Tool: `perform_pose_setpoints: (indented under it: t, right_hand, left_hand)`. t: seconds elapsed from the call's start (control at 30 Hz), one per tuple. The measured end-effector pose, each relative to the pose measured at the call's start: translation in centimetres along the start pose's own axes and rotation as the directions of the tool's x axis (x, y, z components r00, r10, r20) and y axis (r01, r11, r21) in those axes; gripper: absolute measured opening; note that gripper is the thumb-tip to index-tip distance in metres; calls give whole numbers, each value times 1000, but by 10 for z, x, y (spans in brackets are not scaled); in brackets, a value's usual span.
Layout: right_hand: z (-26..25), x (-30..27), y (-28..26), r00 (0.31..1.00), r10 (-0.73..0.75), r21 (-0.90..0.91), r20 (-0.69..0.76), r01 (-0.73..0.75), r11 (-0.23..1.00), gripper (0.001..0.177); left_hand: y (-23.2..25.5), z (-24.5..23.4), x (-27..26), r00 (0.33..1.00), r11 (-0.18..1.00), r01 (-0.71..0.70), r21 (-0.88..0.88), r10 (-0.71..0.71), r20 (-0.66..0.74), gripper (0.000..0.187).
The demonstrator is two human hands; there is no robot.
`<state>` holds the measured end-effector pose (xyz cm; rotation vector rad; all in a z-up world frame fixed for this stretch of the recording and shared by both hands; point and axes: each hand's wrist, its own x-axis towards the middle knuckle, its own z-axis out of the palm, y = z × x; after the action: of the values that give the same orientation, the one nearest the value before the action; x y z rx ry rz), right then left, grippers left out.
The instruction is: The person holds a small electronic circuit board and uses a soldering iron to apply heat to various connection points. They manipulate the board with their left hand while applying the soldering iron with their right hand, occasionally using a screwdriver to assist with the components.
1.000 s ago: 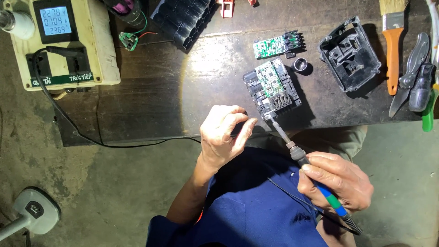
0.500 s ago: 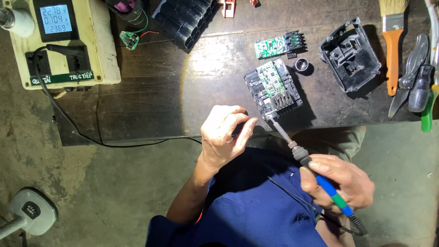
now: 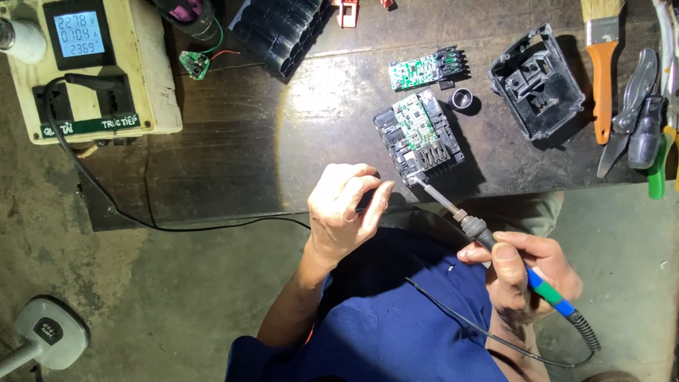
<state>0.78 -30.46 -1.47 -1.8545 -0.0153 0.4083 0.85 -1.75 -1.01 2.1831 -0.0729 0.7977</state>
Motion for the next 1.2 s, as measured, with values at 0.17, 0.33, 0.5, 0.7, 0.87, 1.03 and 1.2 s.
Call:
perform_pose_setpoints:
  t: [0.17,0.33,0.5,0.7,0.87,1.03,1.2]
  right_hand:
    - [29,1,-16,967,66,335,-246,20,942,34]
    - [53,5,-59,875,43,265,-481,98,959,27]
    - [47,8,-61,867,-183,-51,-463,180,982,19]
    - [49,8,-87,897,-149,-145,-416,97,985,27]
    - [47,7,-73,893,-169,-127,-417,128,984,26]
    - [40,10,-66,893,-237,-171,-382,184,968,23]
    - [27,17,-95,946,154,-441,-285,-272,855,35]
  left_hand:
    - [-1,1,-1,1000,1000,3,15,-4,5,14]
    - [-1,1,-3,1000,1000,12,23,-12,12,14]
    - [1,1,-1,1000,1000,-6,24,6,0,14]
    - [-1,1,-3,1000,1000,4,25,-4,10,14]
    - [0,1,-3,1000,999,-4,32,4,6,14]
    - [1,1,-2,1000,1000,0,23,0,-2,13]
    - [13,-5,10,995,997,76,22,-77,63,10]
